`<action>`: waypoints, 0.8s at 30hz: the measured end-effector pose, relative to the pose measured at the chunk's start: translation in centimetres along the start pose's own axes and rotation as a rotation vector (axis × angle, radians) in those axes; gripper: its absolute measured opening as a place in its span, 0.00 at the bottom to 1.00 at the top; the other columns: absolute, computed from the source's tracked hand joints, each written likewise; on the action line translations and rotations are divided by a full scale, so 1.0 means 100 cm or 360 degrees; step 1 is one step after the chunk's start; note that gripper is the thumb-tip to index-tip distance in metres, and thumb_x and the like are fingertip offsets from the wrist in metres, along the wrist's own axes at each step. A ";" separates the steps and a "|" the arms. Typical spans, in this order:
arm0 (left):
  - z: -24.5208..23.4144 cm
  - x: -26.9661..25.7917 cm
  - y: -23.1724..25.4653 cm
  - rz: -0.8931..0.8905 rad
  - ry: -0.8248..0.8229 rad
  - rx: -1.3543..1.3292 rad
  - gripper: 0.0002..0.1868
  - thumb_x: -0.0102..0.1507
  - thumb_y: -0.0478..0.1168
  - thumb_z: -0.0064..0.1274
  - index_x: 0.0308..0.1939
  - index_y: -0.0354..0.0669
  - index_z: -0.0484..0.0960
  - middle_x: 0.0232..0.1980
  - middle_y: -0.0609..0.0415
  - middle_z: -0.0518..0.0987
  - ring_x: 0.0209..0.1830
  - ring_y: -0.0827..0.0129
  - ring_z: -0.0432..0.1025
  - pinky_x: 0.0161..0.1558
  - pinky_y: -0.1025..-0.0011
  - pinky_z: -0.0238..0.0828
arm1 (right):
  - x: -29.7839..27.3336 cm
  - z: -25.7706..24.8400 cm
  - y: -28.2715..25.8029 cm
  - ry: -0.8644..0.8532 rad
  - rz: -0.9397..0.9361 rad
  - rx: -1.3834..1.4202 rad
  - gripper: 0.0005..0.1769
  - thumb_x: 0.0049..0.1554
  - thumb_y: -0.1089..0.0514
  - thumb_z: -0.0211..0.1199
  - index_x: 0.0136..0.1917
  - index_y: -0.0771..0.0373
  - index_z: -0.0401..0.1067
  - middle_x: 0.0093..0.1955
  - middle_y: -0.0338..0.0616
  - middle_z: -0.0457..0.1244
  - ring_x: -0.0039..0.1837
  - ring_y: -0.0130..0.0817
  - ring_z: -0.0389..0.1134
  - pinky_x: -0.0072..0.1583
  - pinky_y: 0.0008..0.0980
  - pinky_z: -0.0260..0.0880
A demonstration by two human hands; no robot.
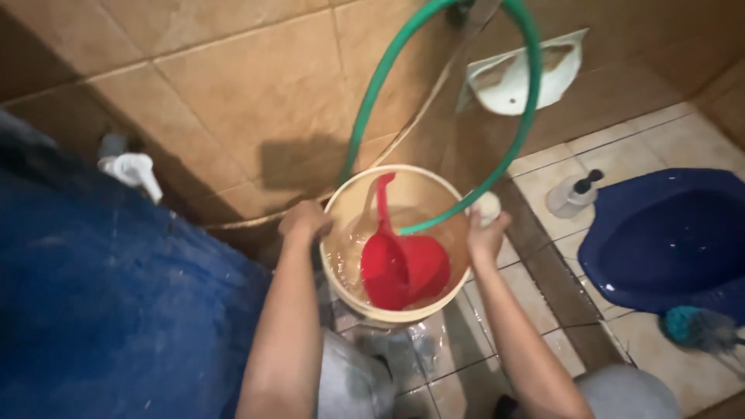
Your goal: Cleaning a squat toilet and the surrounding bathroom area using a brush, soap, and water.
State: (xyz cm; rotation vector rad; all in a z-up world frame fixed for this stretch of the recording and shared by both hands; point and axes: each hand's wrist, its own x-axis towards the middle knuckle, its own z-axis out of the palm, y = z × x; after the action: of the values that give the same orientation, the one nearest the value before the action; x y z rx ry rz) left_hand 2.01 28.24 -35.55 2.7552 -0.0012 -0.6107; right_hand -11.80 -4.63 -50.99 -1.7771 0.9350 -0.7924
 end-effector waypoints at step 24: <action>0.027 0.033 0.190 0.1407 0.1091 -0.1387 0.24 0.57 0.24 0.55 0.58 0.36 0.81 0.53 0.39 0.82 0.53 0.48 0.78 0.56 0.61 0.73 | 0.062 0.072 -0.219 0.0285 -0.1048 0.0088 0.26 0.65 0.50 0.64 0.67 0.70 0.63 0.63 0.70 0.61 0.65 0.67 0.65 0.66 0.54 0.66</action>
State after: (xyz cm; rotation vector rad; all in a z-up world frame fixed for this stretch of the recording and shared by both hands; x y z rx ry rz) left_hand 5.13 9.11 -33.41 1.7087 -0.5955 0.4782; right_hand 2.75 -1.03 -32.43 -2.0064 0.4144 -1.3922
